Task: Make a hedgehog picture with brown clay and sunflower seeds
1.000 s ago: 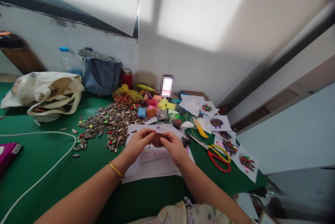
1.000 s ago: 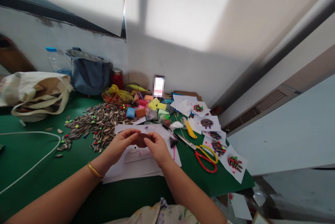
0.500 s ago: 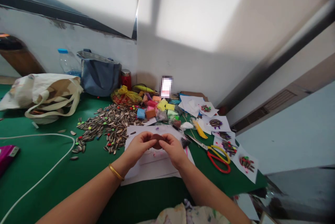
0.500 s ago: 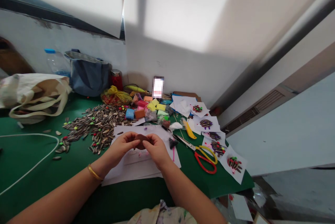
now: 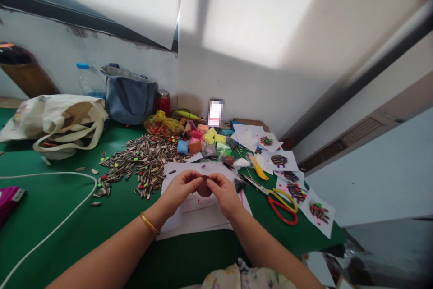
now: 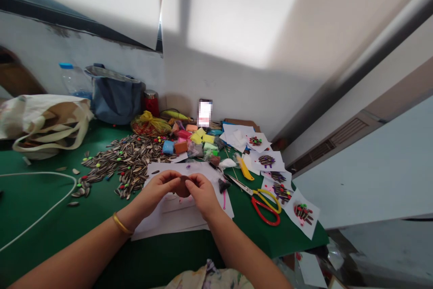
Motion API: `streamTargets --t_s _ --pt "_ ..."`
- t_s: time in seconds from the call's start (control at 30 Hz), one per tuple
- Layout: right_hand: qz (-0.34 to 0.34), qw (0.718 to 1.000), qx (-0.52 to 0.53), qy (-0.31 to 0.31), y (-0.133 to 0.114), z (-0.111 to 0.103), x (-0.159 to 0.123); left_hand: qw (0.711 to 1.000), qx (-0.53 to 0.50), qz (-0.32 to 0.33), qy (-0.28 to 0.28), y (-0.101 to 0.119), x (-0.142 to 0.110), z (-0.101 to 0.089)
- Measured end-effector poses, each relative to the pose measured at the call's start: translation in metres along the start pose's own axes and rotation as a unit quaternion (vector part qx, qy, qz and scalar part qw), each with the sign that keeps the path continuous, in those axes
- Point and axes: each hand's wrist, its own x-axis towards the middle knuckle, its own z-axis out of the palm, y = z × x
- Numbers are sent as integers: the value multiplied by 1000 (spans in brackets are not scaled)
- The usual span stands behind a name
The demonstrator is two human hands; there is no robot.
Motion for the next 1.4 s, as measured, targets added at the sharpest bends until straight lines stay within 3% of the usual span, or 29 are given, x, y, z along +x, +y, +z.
streamTargets --t_s 0.33,0.47,0.67,0.8,0.97,1.17,1.4 --pt "-15 999 22 34 -2 0 1 1000 24 7 14 2 0 0" --pt "1 1000 14 -3 -5 0 -1 998 41 14 44 5 0 -1" --pt "-17 1000 0 22 -5 -1 -2 1000 27 7 10 5 -1 1" --pt "-3 1000 2 -18 -5 -3 -3 999 28 7 26 3 -1 0" --pt "-8 1000 -10 -15 -6 -3 -4 1000 23 0 -20 3 -1 1" --pt "0 1000 -7 -26 -6 -4 -5 999 32 11 22 4 -1 1" --pt "-3 1000 7 1 -5 -4 -5 1000 28 -3 2 4 -1 2"
